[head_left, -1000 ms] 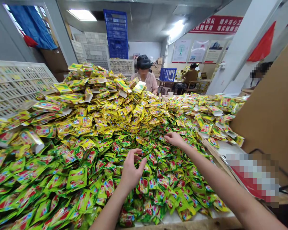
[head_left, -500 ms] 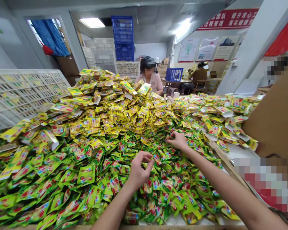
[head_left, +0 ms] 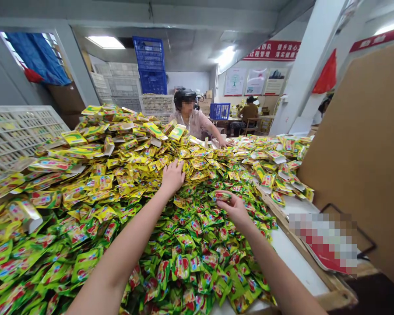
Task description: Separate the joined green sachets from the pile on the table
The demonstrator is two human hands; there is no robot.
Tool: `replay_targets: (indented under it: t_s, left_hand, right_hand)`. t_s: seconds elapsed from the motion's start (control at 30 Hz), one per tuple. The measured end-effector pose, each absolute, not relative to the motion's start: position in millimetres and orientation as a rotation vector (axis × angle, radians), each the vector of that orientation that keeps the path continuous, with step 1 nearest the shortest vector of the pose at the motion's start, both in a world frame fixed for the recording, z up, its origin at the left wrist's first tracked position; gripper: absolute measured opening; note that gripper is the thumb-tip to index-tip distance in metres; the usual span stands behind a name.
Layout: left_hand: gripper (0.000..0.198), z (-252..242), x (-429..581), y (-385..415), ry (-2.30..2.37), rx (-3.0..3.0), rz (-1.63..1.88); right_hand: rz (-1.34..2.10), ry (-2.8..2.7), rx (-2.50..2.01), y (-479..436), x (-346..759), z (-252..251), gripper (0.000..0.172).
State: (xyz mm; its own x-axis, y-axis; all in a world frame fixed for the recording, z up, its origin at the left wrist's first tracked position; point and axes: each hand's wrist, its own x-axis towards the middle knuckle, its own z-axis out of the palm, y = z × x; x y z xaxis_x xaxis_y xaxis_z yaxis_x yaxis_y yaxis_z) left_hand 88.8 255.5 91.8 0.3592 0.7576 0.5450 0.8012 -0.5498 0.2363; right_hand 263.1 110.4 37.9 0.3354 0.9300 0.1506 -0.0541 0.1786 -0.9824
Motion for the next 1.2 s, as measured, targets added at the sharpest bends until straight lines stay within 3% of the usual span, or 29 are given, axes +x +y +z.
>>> replay_targets:
  t_s: [0.23,0.33,0.43,0.5,0.6,0.73,1.2]
  left_hand:
    - [0.030,89.2,78.8,244.3,-1.541,-2.512,-0.943]
    - [0.019,94.7,71.5,232.9,-1.556,-2.493,-1.081]
    - [0.020,93.3,65.8,202.8,-1.545,-2.507,-1.248]
    - [0.023,84.0,65.0,172.7,-1.589,-2.674,-1.485]
    - [0.035,59.4,71.2,126.2,-1.859,-3.072,-2.148]
    - [0.047,27.2,87.3,92.4,-2.234,-2.917,-2.697]
    - [0.046,-11.2,102.7,73.6,-2.403,-2.197,-2.647]
  right_hand:
    - [1.214,-0.732,-0.976,95.3,237.0,21.2,0.041]
    - [1.226,-0.673,-0.957,93.5,234.0,15.4,0.044]
    - [1.151,-0.659,-0.979,89.6,233.3,12.7,0.045]
    - [1.067,-0.691,-1.017,86.1,232.1,13.6,0.047]
    - [1.005,-0.735,-1.058,80.8,226.8,17.0,0.046]
    - [1.069,-0.750,-1.025,75.8,214.2,16.3,0.035]
    - [1.327,-0.554,-1.009,54.7,175.1,3.5,0.046]
